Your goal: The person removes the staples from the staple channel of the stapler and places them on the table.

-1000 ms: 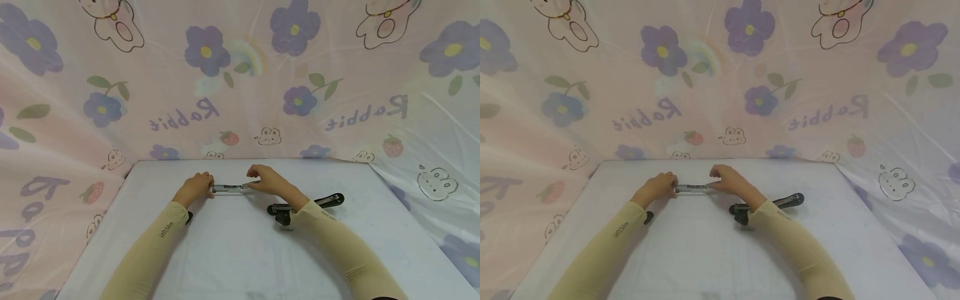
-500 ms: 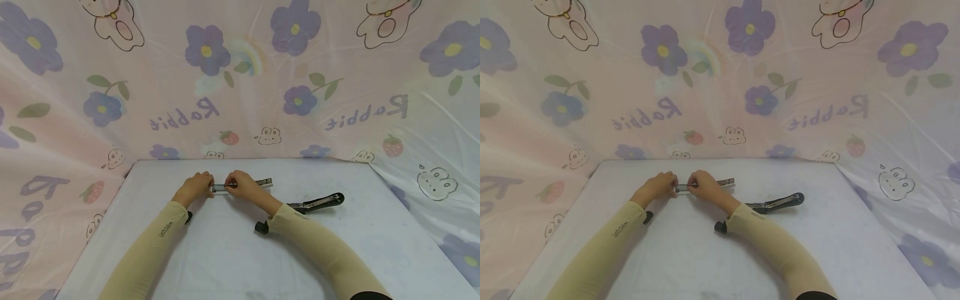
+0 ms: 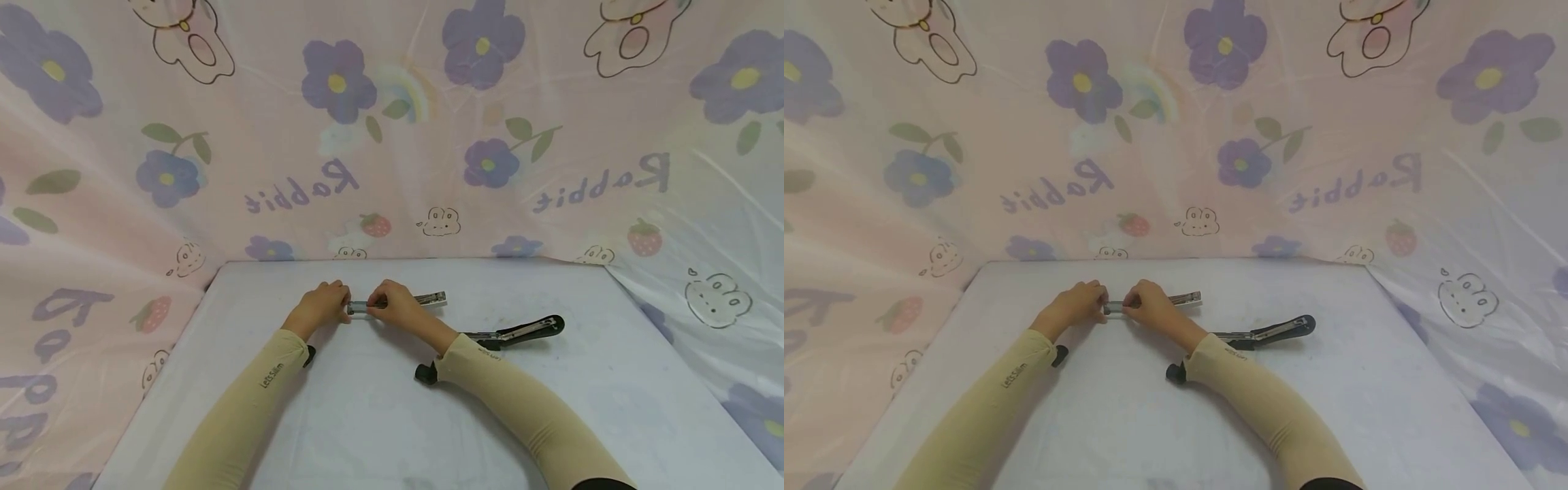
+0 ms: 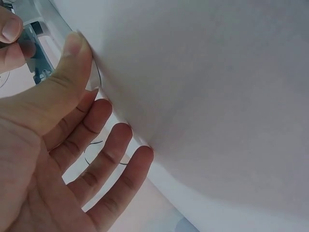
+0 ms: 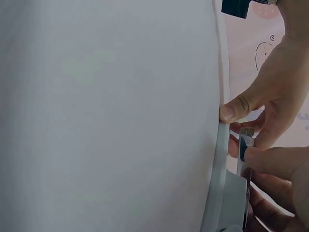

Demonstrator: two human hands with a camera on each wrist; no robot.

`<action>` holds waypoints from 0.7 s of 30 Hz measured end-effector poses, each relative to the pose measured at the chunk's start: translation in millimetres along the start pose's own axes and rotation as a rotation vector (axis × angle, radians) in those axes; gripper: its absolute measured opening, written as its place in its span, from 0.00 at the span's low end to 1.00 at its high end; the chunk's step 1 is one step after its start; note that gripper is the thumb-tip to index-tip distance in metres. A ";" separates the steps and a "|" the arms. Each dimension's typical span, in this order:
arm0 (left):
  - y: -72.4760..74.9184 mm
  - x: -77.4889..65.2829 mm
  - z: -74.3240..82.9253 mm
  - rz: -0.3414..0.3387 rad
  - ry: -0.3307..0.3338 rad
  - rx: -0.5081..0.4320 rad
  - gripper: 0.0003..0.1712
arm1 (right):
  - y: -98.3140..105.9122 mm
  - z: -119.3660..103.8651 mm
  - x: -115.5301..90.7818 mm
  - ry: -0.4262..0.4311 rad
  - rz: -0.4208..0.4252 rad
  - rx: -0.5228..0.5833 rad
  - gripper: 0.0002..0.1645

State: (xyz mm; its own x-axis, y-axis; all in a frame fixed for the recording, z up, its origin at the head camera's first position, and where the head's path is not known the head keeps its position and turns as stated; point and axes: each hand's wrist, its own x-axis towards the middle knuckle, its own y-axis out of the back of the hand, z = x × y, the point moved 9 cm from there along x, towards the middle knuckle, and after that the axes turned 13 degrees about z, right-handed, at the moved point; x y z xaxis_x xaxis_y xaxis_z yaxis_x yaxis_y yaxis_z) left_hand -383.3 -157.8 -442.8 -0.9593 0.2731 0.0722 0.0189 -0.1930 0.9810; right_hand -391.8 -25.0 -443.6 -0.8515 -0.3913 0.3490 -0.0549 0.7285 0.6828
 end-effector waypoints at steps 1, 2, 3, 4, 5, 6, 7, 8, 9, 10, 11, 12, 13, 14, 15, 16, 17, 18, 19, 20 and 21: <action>0.9 -0.6 0.2 -0.002 0.002 -0.003 0.20 | 0.0 -1.1 0.3 0.004 -0.002 0.003 0.03; 1.7 -1.2 0.4 -0.005 0.003 -0.008 0.20 | 0.0 -2.3 0.5 0.009 -0.003 0.005 0.04; 2.2 -1.5 0.7 -0.007 0.002 -0.009 0.20 | -0.1 -2.7 0.7 0.013 -0.006 0.006 0.04; 2.5 -1.8 1.0 -0.010 0.002 -0.013 0.20 | -0.2 -3.4 0.8 0.015 -0.009 0.011 0.05; 2.7 -2.0 1.1 -0.011 0.002 -0.016 0.20 | -0.4 -3.7 0.7 0.016 -0.011 0.011 0.05; 2.8 -2.2 1.2 -0.014 0.002 -0.017 0.20 | -0.4 -3.7 0.6 0.014 -0.015 0.015 0.05; 3.4 -2.1 1.2 -0.013 0.001 -0.014 0.20 | -0.2 -3.9 1.0 0.011 -0.018 0.016 0.05; 3.4 -1.6 0.8 -0.013 0.002 -0.010 0.20 | -0.1 -3.5 1.3 0.011 -0.021 0.019 0.06; 3.4 -1.0 0.2 -0.011 0.001 -0.004 0.20 | -0.2 -3.1 1.8 0.011 -0.025 0.021 0.06; 3.6 -0.6 -0.4 -0.008 0.005 0.001 0.20 | 0.1 -3.4 2.2 0.015 -0.026 0.024 0.06; 3.9 -0.2 -1.0 -0.005 0.007 0.008 0.20 | 0.4 -3.5 2.6 0.017 -0.028 0.029 0.07; 4.1 0.3 -1.6 0.000 0.007 0.014 0.20 | 0.8 -3.8 3.1 0.019 -0.028 0.038 0.07; 4.7 0.9 -1.9 0.007 0.004 0.020 0.20 | 1.4 -4.2 3.6 0.024 -0.025 0.046 0.07; 4.0 1.3 -1.4 0.005 0.001 0.020 0.20 | 2.1 -3.4 3.5 0.020 -0.022 0.052 0.07; 3.2 1.3 -0.9 0.001 -0.001 0.019 0.20 | 2.4 -2.5 3.2 0.013 -0.022 0.056 0.06; 2.2 1.1 -0.7 -0.004 -0.001 0.016 0.20 | 2.4 -1.4 2.9 0.004 -0.024 0.064 0.06; 1.0 0.9 -0.4 -0.011 -0.001 0.012 0.20 | 2.0 0.0 2.7 -0.008 -0.025 0.074 0.05; -0.2 0.7 -0.5 -0.017 -0.001 0.012 0.20 | 1.3 1.5 2.6 -0.017 -0.026 0.081 0.05; -0.9 0.4 -0.4 -0.020 0.001 0.010 0.20 | 0.4 2.3 2.8 -0.026 -0.028 0.089 0.04; -1.6 0.0 -0.6 -0.023 0.005 0.009 0.20 | -0.9 3.6 3.3 -0.035 -0.030 0.095 0.04; -1.0 -0.1 -1.6 -0.018 0.011 0.012 0.20 | -2.5 3.5 4.5 -0.038 -0.033 0.104 0.05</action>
State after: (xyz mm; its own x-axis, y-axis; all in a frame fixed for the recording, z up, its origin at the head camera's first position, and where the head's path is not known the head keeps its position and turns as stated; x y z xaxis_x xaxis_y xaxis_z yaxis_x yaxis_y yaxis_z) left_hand -383.7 -159.1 -444.0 -0.9626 0.2657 0.0524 0.0048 -0.1765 0.9843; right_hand -397.3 -26.5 -446.0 -0.8675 -0.3959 0.3012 -0.1357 0.7708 0.6224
